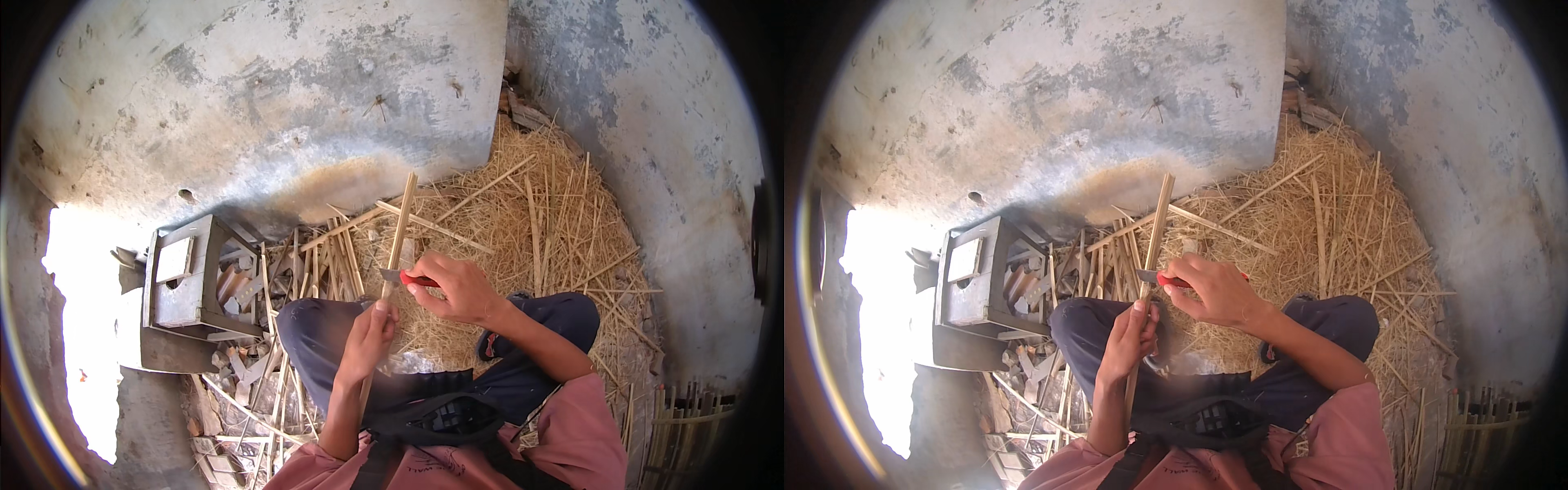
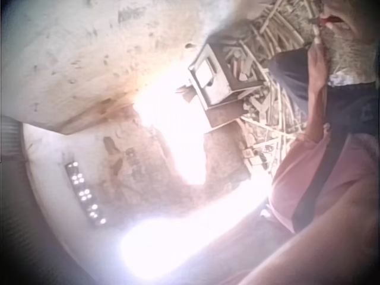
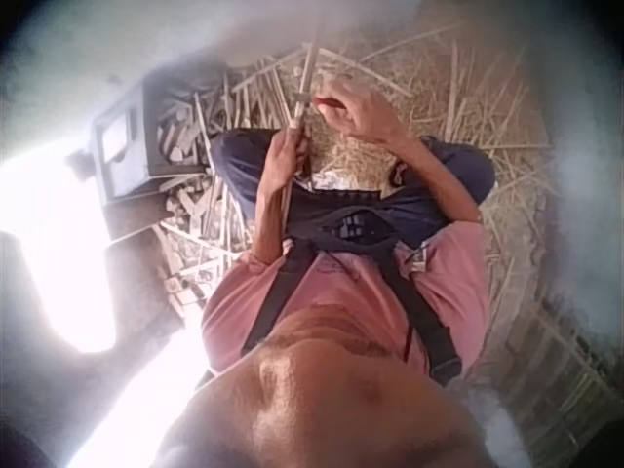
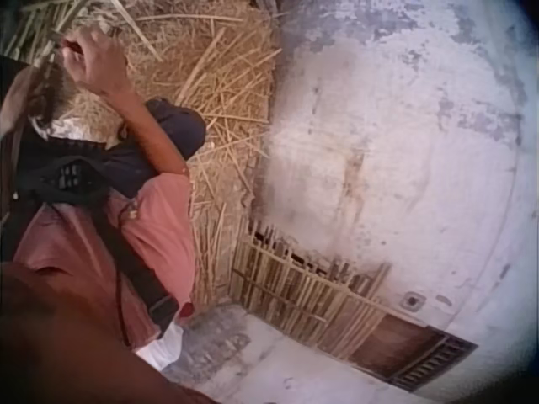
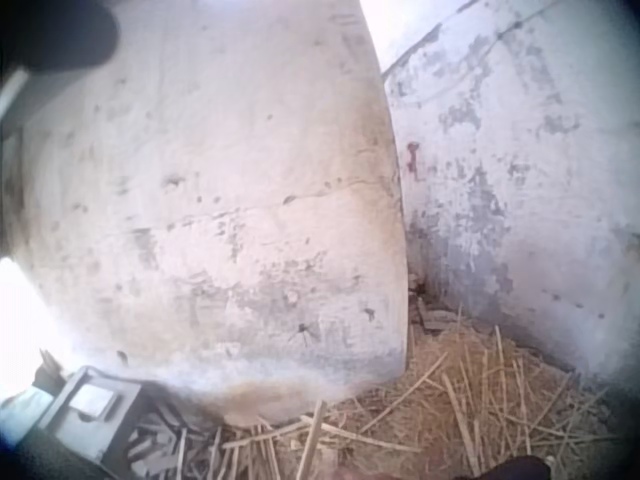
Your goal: The person shaves a thin bamboo pole using a small utility knife held in their right hand, while supporting the pole with their left hand and lap.
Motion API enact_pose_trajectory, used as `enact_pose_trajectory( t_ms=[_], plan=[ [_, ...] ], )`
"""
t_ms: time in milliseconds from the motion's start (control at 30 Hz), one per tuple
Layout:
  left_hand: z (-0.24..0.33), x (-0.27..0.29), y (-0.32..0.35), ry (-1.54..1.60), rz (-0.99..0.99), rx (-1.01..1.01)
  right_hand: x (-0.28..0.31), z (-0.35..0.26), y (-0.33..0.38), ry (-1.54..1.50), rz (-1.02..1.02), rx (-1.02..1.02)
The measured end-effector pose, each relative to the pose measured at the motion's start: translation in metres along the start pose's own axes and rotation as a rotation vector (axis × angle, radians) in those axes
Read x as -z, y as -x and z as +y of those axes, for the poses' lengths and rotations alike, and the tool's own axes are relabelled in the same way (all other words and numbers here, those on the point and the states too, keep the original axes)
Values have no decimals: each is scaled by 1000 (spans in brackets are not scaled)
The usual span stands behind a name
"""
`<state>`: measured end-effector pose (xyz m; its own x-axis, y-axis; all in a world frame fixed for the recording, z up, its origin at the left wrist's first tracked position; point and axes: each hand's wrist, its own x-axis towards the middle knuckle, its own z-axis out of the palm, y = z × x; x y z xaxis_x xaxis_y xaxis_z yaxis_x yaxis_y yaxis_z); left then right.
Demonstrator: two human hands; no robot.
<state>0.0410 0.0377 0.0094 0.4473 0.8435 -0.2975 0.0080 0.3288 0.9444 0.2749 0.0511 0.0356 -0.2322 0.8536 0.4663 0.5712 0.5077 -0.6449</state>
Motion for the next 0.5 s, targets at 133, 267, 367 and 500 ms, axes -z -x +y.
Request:
enact_pose_trajectory(
  t_ms=[133,267,367,500],
  plan=[
    [2,-1,-1,-82,9,-45,-1,4,2,15,-30,21],
    [1,-4,-1,-155,19,-101,-3,5,1,1,-22,32],
    [5,-7,0,-182,33,-82,-3,4,1,-11,-3,26],
    [5,-6,1,-195,21,-67,2,3,1,-24,-13,26]
  ],
)
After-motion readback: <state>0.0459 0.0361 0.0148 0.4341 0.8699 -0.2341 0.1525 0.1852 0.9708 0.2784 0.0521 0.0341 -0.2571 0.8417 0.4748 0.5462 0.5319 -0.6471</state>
